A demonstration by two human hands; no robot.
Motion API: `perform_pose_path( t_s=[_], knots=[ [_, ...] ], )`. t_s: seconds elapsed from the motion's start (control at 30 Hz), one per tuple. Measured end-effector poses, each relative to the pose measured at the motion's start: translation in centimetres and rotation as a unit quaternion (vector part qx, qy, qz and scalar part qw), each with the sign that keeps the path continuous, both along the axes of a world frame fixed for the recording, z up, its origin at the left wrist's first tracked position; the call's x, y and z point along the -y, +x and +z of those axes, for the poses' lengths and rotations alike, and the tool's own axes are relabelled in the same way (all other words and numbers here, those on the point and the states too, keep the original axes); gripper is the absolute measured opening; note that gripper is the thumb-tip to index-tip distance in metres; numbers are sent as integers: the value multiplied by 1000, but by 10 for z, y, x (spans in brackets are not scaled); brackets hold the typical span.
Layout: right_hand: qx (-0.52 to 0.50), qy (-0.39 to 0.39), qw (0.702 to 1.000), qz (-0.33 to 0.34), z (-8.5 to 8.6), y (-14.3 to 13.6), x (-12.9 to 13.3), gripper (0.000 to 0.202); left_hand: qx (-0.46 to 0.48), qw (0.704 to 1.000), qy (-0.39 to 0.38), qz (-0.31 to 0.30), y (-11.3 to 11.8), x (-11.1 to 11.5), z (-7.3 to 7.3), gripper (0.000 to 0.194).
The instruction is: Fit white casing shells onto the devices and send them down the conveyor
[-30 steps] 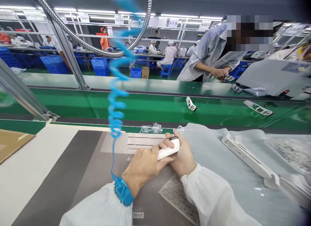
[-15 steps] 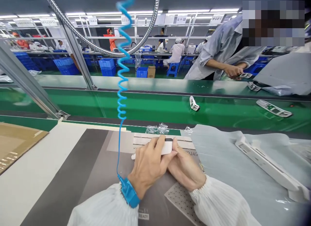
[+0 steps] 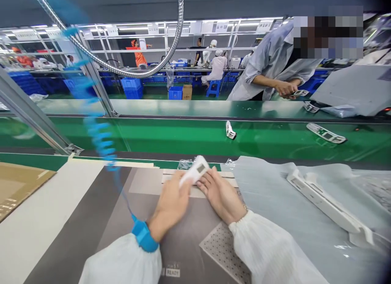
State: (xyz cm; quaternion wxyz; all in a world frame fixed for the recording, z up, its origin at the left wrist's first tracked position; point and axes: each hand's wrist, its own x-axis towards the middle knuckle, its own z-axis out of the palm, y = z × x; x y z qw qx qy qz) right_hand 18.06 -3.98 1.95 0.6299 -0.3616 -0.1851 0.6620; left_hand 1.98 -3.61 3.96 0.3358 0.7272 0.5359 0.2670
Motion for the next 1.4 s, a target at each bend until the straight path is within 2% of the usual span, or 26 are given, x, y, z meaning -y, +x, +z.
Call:
perform_pose_path(
  t_s=[0.1, 0.13, 0.2, 0.27, 0.37, 0.43, 0.53, 0.63, 0.7, 0.73, 0.8, 0.9, 1.0, 1.1, 1.23, 1.33, 1.4],
  knots=[
    [27, -10, 1000, -3, -8, -4, -3, 24, -112, 986, -29, 123, -22, -34, 11, 38],
    [30, -8, 1000, 0, -10, -5, -3, 25, -151, 980, -32, 128, -29, -50, 17, 35],
    [36, 0, 999, 1, -11, -4, -4, 26, -163, 976, -37, 138, -41, -83, 29, 30],
    [37, 2, 999, 1, -10, -2, -4, 26, -162, 974, -17, 157, -48, -114, 37, 36],
    [30, 6, 999, 10, -9, -1, -4, 26, -161, 971, 9, 178, -52, -147, 40, 44],
    [36, 11, 999, 11, -10, -1, -3, 26, -166, 968, 22, 186, -52, -155, 36, 42],
    [81, 12, 997, -2, -12, -3, -1, 28, -165, 966, 53, 195, -51, -141, 27, 37],
    [116, 4, 993, 0, -12, 1, -7, 34, -146, 967, 86, 189, -47, -108, 16, 34],
    [188, 5, 982, -12, -9, 12, -23, 35, -129, 970, 101, 180, -41, -82, 5, 30],
    [251, 8, 967, -27, -6, 20, -35, 35, -118, 971, 106, 180, -38, -70, -2, 28],
    [404, 14, 912, -66, 1, 41, -66, 33, -70, 972, 129, 182, -31, -50, -16, 26],
    [530, -1, 842, -105, 12, 76, -117, 32, -20, 969, 178, 172, -22, -33, -34, 20],
    [628, -21, 767, -131, 15, 100, -157, 39, -14, 969, 200, 146, -17, -28, -42, 19],
    [682, -37, 721, -116, 9, 105, -182, 41, -7, 971, 195, 138, -16, -27, -42, 19],
    [709, -24, 701, -69, 8, 87, -193, 32, 4, 975, 172, 143, -19, -29, -38, 20],
    [699, 49, 713, -1, 26, 65, -179, 36, 36, 970, 181, 161, -22, -29, -31, 23],
    [660, 124, 736, 80, 45, 51, -156, 39, 55, 960, 205, 181, -23, -29, -23, 33]
  ],
)
